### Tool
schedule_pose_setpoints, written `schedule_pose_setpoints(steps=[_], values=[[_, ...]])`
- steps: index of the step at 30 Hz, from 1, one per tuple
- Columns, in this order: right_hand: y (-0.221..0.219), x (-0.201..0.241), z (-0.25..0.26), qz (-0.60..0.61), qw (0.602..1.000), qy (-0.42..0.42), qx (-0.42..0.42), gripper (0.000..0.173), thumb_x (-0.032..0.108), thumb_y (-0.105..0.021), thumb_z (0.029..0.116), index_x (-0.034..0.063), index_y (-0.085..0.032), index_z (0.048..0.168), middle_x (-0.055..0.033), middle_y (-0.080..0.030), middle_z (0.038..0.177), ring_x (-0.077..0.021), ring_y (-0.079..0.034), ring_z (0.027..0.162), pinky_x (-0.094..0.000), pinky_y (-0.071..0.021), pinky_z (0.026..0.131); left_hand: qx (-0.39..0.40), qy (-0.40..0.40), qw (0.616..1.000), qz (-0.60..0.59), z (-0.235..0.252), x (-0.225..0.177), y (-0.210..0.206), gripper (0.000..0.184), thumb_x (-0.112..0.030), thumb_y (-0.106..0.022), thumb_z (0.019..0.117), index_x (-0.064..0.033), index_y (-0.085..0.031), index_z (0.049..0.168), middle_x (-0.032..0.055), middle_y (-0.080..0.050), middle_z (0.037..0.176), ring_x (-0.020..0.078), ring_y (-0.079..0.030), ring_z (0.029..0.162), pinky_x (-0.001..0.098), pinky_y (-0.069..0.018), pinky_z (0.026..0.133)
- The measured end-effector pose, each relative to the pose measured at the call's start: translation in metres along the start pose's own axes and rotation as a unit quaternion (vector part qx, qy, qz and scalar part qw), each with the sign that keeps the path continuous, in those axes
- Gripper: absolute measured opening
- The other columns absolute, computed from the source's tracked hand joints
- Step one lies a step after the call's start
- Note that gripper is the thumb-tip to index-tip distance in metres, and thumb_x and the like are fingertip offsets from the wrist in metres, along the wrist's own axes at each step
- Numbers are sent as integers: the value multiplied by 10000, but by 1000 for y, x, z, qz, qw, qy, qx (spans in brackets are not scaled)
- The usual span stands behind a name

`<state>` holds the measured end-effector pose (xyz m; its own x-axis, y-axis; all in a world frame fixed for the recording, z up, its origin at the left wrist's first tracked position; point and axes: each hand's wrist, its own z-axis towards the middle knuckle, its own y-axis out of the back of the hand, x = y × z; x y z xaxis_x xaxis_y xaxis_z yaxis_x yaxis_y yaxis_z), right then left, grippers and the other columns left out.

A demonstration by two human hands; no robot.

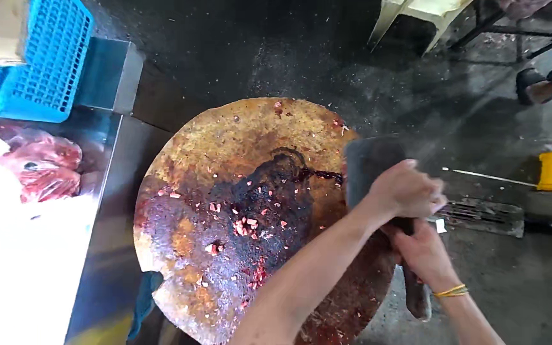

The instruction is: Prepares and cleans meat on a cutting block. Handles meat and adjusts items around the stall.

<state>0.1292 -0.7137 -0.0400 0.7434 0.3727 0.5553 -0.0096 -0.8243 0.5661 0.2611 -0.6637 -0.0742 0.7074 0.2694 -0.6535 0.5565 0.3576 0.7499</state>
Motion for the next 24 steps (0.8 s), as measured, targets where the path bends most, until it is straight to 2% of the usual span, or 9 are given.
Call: schedule_pose_setpoints(steps=[3, 6, 8, 10, 13, 15, 16, 20, 24], values=[[2, 1, 0, -31, 998, 30, 34, 374, 342, -737, 931, 60, -645, 1158, -74, -659, 723, -182, -596, 468, -387, -545, 454, -39, 35, 998, 36, -14, 3, 4, 331, -314, -493, 1003, -85, -707, 895, 58, -644, 660, 216, -650, 663, 445, -468, 924], [15, 3, 8, 29, 999, 21, -6, 309, 231, -696, 963, 35, -607, 1185, -65, -615, 658, -160, -554, 422, -345, -517, 406, 23, 9, 1000, 10, 23, -1, 5, 375, -349, -457, 1041, -88, -722, 997, 69, -695, 786, 221, -691, 836, 453, -422, 1081], [8, 6, 10, 41, 999, 22, -10, 274, 214, -690, 965, 40, -601, 1157, -47, -606, 630, -145, -549, 408, -330, -514, 390, 33, -2, 999, -2, 22, 2, 10, 352, -326, -477, 1039, -81, -725, 987, 69, -696, 791, 214, -687, 847, 431, -407, 1088], [-14, 14, 0, -19, 997, 62, 46, 350, 270, -717, 940, 20, -647, 1175, -93, -683, 808, -191, -640, 564, -418, -575, 528, -10, 67, 998, -9, -28, 8, 21, 303, -286, -529, 1022, -80, -742, 958, 71, -715, 801, 202, -698, 840, 411, -413, 1099], [-59, 38, -29, -151, 967, 113, 173, 455, 428, -704, 933, 79, -687, 1224, -156, -741, 1014, -331, -729, 923, -604, -575, 831, -196, 182, 960, 86, -134, 13, 29, 271, -254, -568, 926, -111, -689, 731, 34, -651, 621, 188, -669, 632, 410, -546, 809], [-74, 41, -42, -167, 956, 115, 213, 513, 477, -665, 951, 109, -642, 1307, -143, -742, 1050, -340, -721, 1003, -604, -550, 886, -239, 194, 943, 130, -163, 12, 28, 289, -256, -545, 900, -116, -645, 667, 26, -589, 553, 181, -609, 549, 397, -503, 699], [-72, 31, -44, -137, 963, 115, 201, 504, 466, -680, 946, 106, -644, 1297, -127, -741, 1022, -309, -728, 943, -570, -569, 855, -222, 189, 949, 124, -158, 8, 24, 281, -263, -553, 895, -122, -644, 669, 23, -603, 561, 176, -620, 555, 398, -504, 716], [-26, -5, -38, 26, 998, 53, 33, 378, 236, -747, 919, -2, -657, 1199, -131, -709, 868, -231, -674, 659, -489, -592, 633, -27, 70, 997, 22, -55, -18, 3, 289, -326, -568, 990, -113, -739, 897, 52, -699, 737, 207, -691, 769, 438, -453, 1048], [-10, -4, -23, 7, 1000, 14, -13, 323, 238, -702, 944, 10, -617, 1156, -72, -634, 682, -169, -588, 470, -393, -546, 462, 6, -12, 1000, -2, -13, -12, 3, 315, -319, -528, 1017, -105, -739, 926, 50, -666, 702, 212, -655, 742, 420, -419, 1024]])
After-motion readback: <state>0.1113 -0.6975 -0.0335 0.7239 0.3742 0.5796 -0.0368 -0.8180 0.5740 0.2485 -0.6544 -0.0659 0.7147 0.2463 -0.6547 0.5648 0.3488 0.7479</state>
